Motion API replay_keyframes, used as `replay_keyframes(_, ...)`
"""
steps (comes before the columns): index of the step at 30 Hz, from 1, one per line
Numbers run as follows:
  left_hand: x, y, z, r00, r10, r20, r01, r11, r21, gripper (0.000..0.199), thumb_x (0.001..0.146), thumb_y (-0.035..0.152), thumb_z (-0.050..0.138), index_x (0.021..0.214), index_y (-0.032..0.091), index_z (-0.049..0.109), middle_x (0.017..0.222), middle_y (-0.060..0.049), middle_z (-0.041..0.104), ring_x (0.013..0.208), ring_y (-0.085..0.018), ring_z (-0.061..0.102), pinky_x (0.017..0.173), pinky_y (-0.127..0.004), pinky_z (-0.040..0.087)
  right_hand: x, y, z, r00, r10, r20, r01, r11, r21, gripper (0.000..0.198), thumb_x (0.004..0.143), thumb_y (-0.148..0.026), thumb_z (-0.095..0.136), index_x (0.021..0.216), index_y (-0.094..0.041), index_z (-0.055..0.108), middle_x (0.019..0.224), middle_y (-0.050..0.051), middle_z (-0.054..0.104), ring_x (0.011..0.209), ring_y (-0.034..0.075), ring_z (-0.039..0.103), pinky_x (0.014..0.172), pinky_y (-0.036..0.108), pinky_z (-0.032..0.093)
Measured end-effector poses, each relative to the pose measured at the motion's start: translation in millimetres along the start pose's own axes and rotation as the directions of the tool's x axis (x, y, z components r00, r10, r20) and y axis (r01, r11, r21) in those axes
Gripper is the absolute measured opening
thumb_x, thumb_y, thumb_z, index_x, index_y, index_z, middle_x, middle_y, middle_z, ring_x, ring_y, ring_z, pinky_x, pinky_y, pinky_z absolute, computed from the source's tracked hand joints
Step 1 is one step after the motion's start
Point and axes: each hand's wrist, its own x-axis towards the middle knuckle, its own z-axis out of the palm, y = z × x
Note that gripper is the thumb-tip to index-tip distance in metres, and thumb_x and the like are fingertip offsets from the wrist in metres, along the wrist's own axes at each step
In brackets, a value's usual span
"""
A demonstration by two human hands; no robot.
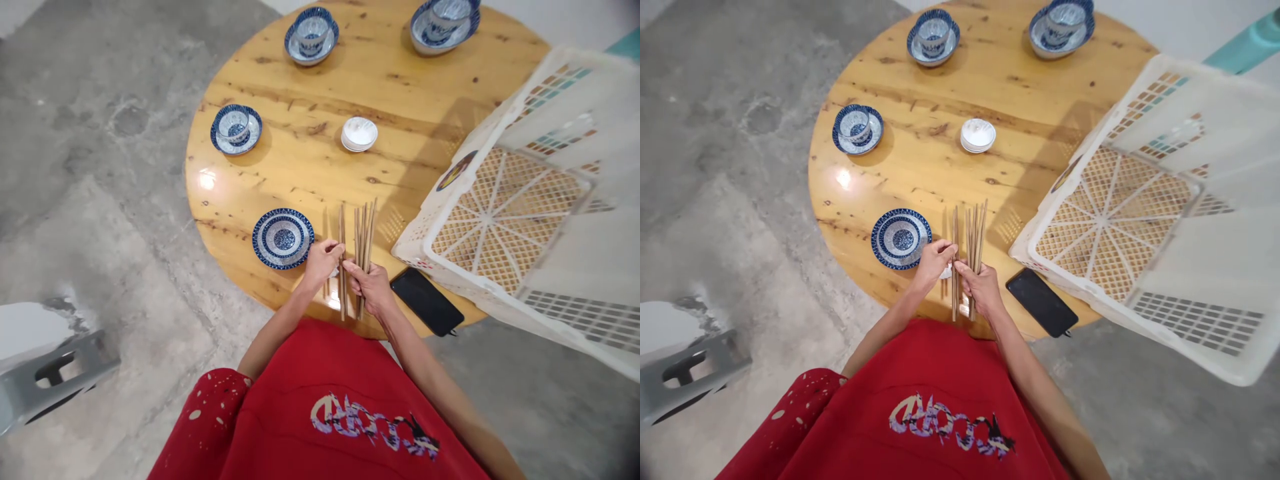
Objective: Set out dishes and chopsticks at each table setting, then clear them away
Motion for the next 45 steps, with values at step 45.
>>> replay_keyframes(45, 5, 8, -2, 1.000, 0.011, 0.013, -0.016, 0.433, 0.901, 0.029, 0.103, 0.030, 0.049, 0.110, 0.012, 0.071, 0.113, -0.017, 0.071, 0.101, -0.027, 0.067, 0.085, -0.033, 0.044, -6, 23, -33, 0.997, 0.071, -0.021, -0.070, 0.997, 0.035, 0.041, 0.057, -0.044, 0.089, 0.080, -0.015, 0.073, 0.068, 0.002, 0.064, 0.042, 0.004, 0.035, 0.034, 0.019, 0.022)
